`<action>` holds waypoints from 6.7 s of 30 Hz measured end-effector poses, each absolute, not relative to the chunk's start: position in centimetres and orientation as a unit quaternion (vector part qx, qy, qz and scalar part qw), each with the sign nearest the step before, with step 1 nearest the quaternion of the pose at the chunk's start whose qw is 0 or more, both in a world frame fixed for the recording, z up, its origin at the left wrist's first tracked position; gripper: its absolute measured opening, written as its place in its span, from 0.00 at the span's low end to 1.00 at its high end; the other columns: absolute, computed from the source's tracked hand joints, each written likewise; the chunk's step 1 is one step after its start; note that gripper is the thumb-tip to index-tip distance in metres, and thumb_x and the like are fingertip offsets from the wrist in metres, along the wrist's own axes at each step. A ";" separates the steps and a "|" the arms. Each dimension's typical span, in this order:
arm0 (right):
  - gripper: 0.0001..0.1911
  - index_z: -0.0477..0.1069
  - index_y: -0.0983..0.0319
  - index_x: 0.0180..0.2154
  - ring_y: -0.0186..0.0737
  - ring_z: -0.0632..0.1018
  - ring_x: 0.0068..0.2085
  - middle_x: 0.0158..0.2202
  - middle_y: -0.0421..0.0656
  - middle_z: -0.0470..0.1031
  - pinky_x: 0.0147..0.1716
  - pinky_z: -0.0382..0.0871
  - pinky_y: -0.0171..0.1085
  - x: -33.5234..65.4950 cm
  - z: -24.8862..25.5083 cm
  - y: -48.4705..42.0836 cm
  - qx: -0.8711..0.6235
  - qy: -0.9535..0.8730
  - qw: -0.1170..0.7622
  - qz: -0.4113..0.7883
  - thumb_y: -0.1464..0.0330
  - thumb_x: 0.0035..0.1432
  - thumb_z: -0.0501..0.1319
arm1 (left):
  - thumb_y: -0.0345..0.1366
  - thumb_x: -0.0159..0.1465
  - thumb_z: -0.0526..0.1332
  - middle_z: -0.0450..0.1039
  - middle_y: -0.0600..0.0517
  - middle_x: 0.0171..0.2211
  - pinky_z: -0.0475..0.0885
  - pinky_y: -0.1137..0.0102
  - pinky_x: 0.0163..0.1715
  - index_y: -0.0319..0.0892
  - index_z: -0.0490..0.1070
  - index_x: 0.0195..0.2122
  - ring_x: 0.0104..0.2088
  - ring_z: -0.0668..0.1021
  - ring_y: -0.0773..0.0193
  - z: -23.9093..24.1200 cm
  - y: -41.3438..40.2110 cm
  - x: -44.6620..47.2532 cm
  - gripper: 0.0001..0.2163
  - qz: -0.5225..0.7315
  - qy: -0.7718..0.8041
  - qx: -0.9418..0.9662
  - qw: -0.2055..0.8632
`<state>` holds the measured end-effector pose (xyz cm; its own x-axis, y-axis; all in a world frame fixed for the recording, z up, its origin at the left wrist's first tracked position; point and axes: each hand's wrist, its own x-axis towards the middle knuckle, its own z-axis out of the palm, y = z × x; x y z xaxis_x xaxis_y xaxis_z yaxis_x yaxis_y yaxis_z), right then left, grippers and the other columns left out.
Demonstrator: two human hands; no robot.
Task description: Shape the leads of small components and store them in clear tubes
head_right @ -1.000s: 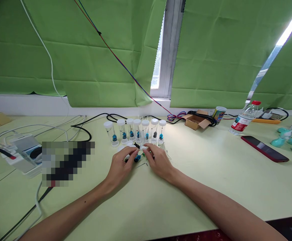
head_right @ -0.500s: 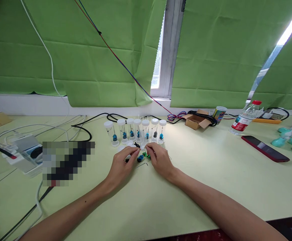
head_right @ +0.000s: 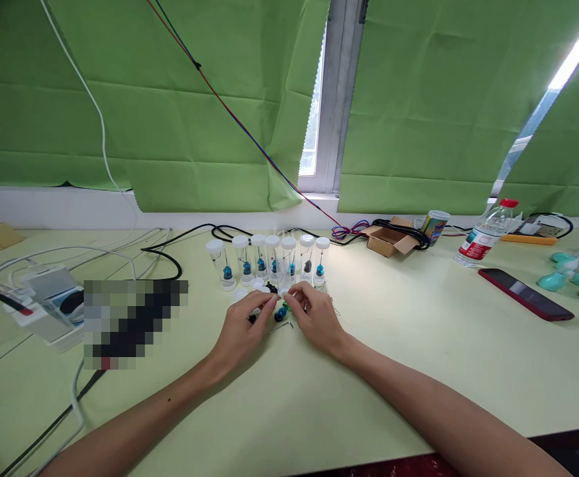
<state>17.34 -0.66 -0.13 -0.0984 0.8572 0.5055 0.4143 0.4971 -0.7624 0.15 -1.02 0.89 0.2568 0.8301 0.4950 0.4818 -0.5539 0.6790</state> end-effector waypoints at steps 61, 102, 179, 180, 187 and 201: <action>0.14 0.65 0.61 0.31 0.32 0.64 0.22 0.21 0.35 0.63 0.24 0.58 0.34 17.4 -0.1 -0.9 -0.444 -0.698 0.491 0.273 0.60 0.65 0.53 | 0.23 0.65 0.48 0.62 0.43 0.58 0.66 0.50 0.54 0.50 0.59 0.64 0.59 0.62 0.50 -1.0 1.2 0.2 0.27 0.298 0.414 0.860 0.009; 0.13 0.66 0.61 0.34 0.32 0.65 0.22 0.23 0.36 0.64 0.23 0.60 0.34 17.5 0.1 -1.0 -0.410 -0.707 0.484 0.313 0.59 0.65 0.54 | 0.35 0.69 0.51 0.57 0.46 0.54 0.75 0.69 0.36 0.52 0.65 0.56 0.43 0.75 0.64 0.4 0.0 0.5 0.16 0.470 0.431 0.761 0.117; 0.12 0.61 0.60 0.34 0.30 0.66 0.20 0.20 0.34 0.63 0.20 0.60 0.33 18.3 0.5 -0.5 -0.363 -0.670 0.552 0.339 0.59 0.67 0.53 | 0.33 0.68 0.52 0.63 0.46 0.51 0.69 0.62 0.48 0.54 0.49 0.66 0.46 0.74 0.62 1.2 0.6 -1.0 0.26 0.456 0.423 0.779 0.074; 0.12 0.61 0.60 0.34 0.30 0.66 0.20 0.20 0.34 0.62 0.20 0.60 0.33 18.3 0.5 -0.4 -0.362 -0.666 0.558 0.339 0.59 0.67 0.53 | 0.33 0.67 0.52 0.63 0.46 0.51 0.69 0.62 0.49 0.54 0.47 0.67 0.46 0.73 0.61 1.2 0.6 -1.1 0.28 0.456 0.424 0.778 0.079; 0.12 0.61 0.59 0.35 0.31 0.68 0.20 0.21 0.34 0.62 0.21 0.61 0.34 18.3 0.6 -0.2 -0.345 -0.652 0.583 0.340 0.59 0.68 0.52 | 0.34 0.65 0.56 0.67 0.46 0.51 0.70 0.60 0.47 0.51 0.45 0.67 0.43 0.74 0.60 0.9 0.8 -1.2 0.31 0.457 0.451 0.758 0.113; 0.12 0.60 0.59 0.36 0.31 0.70 0.22 0.24 0.35 0.63 0.20 0.64 0.34 18.5 0.7 -0.1 -0.327 -0.627 0.611 0.357 0.58 0.68 0.52 | 0.26 0.61 0.50 0.71 0.47 0.41 0.70 0.65 0.39 0.43 0.64 0.57 0.42 0.74 0.56 1.4 0.9 -1.8 0.22 0.364 0.495 0.789 -0.006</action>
